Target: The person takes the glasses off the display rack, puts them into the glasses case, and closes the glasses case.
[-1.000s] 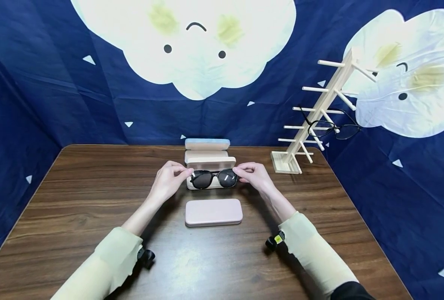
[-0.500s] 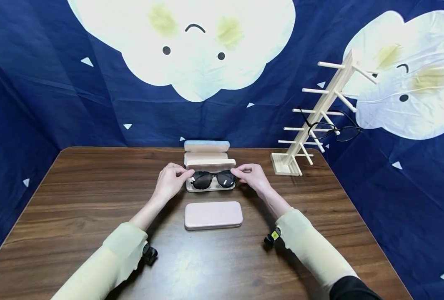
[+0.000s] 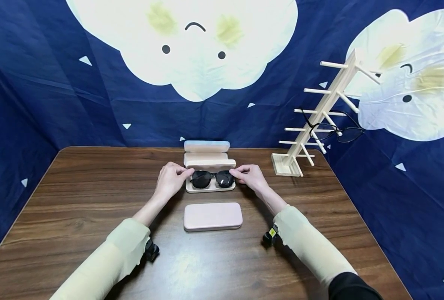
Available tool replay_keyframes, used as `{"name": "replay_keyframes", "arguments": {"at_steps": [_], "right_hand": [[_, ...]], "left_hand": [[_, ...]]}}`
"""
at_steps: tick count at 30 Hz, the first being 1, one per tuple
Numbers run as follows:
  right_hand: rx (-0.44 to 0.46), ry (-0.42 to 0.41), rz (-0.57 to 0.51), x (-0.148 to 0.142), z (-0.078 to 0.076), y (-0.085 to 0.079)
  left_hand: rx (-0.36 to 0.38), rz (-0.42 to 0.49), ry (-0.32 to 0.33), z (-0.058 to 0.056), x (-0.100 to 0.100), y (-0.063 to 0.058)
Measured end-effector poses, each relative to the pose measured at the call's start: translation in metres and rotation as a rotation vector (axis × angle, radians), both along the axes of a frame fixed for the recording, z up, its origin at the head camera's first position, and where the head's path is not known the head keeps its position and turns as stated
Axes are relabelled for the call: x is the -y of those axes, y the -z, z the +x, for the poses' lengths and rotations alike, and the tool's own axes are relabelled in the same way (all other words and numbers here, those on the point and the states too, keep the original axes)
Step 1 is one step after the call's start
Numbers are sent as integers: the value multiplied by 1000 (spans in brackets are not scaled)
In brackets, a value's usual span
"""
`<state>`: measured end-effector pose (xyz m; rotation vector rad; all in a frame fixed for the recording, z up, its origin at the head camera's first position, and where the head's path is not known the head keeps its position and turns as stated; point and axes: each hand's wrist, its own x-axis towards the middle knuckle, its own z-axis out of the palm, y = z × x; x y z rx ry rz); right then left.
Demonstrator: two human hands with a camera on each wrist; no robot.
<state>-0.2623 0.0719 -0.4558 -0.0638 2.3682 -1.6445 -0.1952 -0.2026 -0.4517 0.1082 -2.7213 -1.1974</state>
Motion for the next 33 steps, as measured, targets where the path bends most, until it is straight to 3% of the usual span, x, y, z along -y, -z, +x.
{"name": "replay_keyframes", "arguments": {"at_steps": [11,24,33], "right_hand": [[-26,-19,53,3,-6,5],[-109,29,237,5,-9,7],[-98,54,284,6,-12,8]], "left_hand": [[64,-38,-28,-2,3,2],[147,-48,-117,-6,-2,5],[183,-37,-141,-6,-2,5]]}}
